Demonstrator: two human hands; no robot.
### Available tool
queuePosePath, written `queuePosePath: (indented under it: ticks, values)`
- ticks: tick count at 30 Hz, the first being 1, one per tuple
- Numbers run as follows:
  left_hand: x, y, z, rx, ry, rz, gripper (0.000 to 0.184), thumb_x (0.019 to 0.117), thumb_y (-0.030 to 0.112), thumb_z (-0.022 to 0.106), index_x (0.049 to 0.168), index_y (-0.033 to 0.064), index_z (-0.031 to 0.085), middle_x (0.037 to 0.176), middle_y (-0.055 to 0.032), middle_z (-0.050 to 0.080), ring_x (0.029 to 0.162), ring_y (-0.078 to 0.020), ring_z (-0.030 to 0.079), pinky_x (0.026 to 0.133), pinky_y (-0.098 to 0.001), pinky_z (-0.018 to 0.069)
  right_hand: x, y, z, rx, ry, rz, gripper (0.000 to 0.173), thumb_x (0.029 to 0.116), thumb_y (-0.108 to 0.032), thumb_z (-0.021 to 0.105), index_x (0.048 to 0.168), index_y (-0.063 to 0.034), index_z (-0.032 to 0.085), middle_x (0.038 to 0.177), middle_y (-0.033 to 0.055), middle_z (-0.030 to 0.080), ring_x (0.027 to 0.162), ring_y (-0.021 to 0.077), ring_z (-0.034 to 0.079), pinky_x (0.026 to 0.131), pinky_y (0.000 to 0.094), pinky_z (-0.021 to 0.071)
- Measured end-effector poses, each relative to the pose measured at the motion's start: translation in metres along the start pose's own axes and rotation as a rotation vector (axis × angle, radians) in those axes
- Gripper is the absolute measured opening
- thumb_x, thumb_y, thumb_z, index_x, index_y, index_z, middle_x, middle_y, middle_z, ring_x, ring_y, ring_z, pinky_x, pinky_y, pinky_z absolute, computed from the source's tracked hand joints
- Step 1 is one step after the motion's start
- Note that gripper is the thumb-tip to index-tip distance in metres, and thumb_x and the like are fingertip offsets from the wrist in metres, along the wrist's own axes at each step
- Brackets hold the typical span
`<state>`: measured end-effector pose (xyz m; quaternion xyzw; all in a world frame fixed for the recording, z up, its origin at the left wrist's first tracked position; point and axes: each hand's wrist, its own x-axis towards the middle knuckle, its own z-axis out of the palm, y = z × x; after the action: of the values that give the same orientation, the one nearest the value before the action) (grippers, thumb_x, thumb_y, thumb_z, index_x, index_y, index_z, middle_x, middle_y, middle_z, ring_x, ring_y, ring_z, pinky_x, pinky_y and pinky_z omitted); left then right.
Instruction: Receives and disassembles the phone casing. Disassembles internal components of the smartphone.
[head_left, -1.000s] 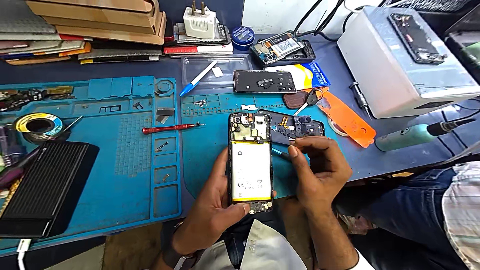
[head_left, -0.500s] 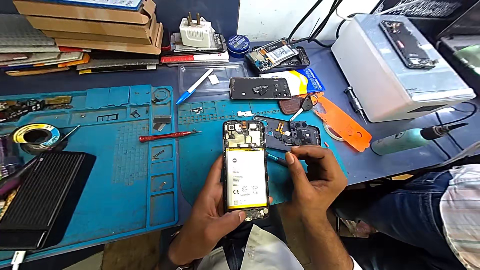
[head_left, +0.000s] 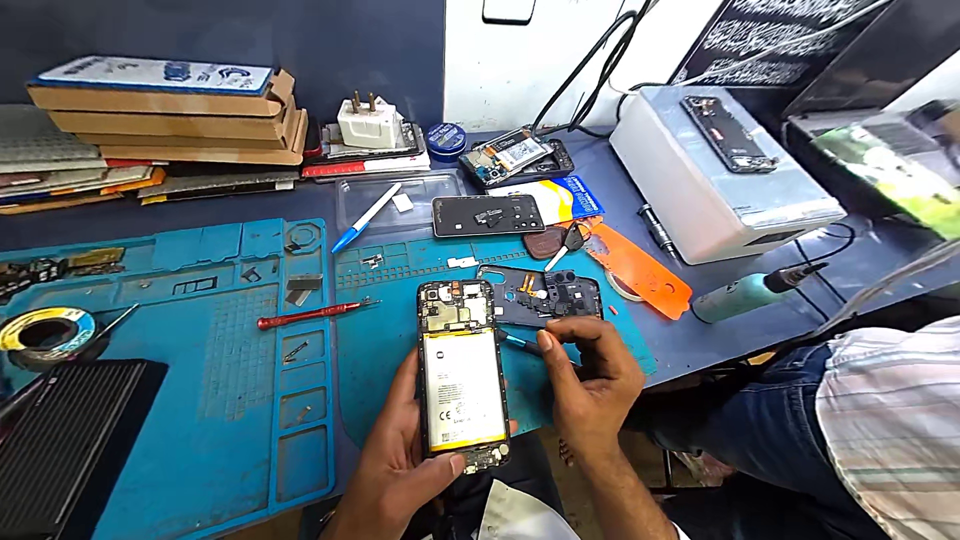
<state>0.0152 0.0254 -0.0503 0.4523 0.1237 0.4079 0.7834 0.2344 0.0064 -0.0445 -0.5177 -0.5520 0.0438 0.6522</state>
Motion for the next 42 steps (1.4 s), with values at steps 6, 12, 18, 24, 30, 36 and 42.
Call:
queuePosePath:
  ticks: [6,12,18,24,30,36,42]
  values:
    - [0.0,0.0,-0.001,0.015,-0.005,0.011,0.1,0.0827,-0.011,0.062,0.162,0.0134,0.007,0.148,-0.029,0.047,0.129,-0.0502,0.056,0.1,-0.064,0.0542,-0.001,-0.001,0.001,0.024,-0.004,0.019,0.009,0.0932,-0.009,0.07,0.101,-0.0042,0.07,0.092,0.0017,0.07,0.079,0.0094,0.067,0.071,0.0253,0.0608]
    - [-0.001,0.001,-0.001,-0.026,-0.025,0.015,0.1,0.0832,-0.012,0.061,0.161,0.0119,0.004,0.148,-0.0313,0.046,0.128,-0.053,0.055,0.101,-0.0664,0.0531,-0.001,-0.005,0.002,0.005,-0.015,0.036,0.009,0.093,-0.011,0.071,0.102,-0.008,0.071,0.093,-0.0012,0.071,0.082,0.0082,0.068,0.074,0.024,0.0604]
    - [0.0,0.005,0.005,-0.058,-0.058,0.018,0.099,0.0829,-0.016,0.056,0.16,0.0055,-0.002,0.146,-0.0322,0.046,0.128,-0.0505,0.056,0.103,-0.0661,0.0517,-0.001,-0.004,-0.002,0.015,-0.056,0.016,0.011,0.0949,-0.015,0.071,0.104,-0.0099,0.071,0.095,-0.0037,0.071,0.082,0.0071,0.068,0.076,0.0244,0.06]
    - [0.003,0.011,0.011,0.018,-0.033,0.03,0.099,0.0784,-0.019,0.053,0.158,-0.0031,-0.004,0.146,-0.0284,0.047,0.128,-0.038,0.059,0.104,-0.055,0.0542,0.003,0.007,-0.009,0.06,-0.122,-0.011,0.009,0.098,-0.011,0.066,0.107,-0.0125,0.067,0.094,-0.008,0.07,0.082,0.0045,0.068,0.078,0.0241,0.0597]
    - [0.005,0.008,0.011,0.046,-0.013,0.06,0.099,0.0769,-0.022,0.053,0.158,-0.0056,-0.002,0.146,-0.0293,0.046,0.129,-0.0343,0.059,0.106,-0.0509,0.0531,0.008,0.008,-0.011,0.082,-0.179,0.005,0.008,0.0998,-0.001,0.059,0.102,-0.0043,0.067,0.088,-0.0081,0.069,0.08,0.0026,0.067,0.076,0.0219,0.0585]
    - [0.005,0.007,0.012,0.035,-0.015,0.053,0.1,0.0765,-0.023,0.053,0.158,-0.0055,-0.003,0.147,-0.0299,0.045,0.13,-0.0353,0.058,0.107,-0.0513,0.0524,0.008,0.009,-0.012,0.074,-0.165,-0.003,0.007,0.0989,0.0,0.06,0.101,-0.0029,0.066,0.088,-0.0072,0.07,0.08,0.003,0.068,0.076,0.0218,0.0591]
    - [0.006,0.009,0.012,0.035,-0.023,0.046,0.1,0.0767,-0.023,0.052,0.158,-0.0041,-0.002,0.148,-0.0292,0.044,0.131,-0.0356,0.058,0.107,-0.0521,0.0524,0.007,0.01,-0.011,0.09,-0.143,0.002,0.008,0.0987,-0.002,0.06,0.103,-0.0049,0.066,0.088,-0.0083,0.07,0.079,0.0032,0.067,0.076,0.0222,0.059]
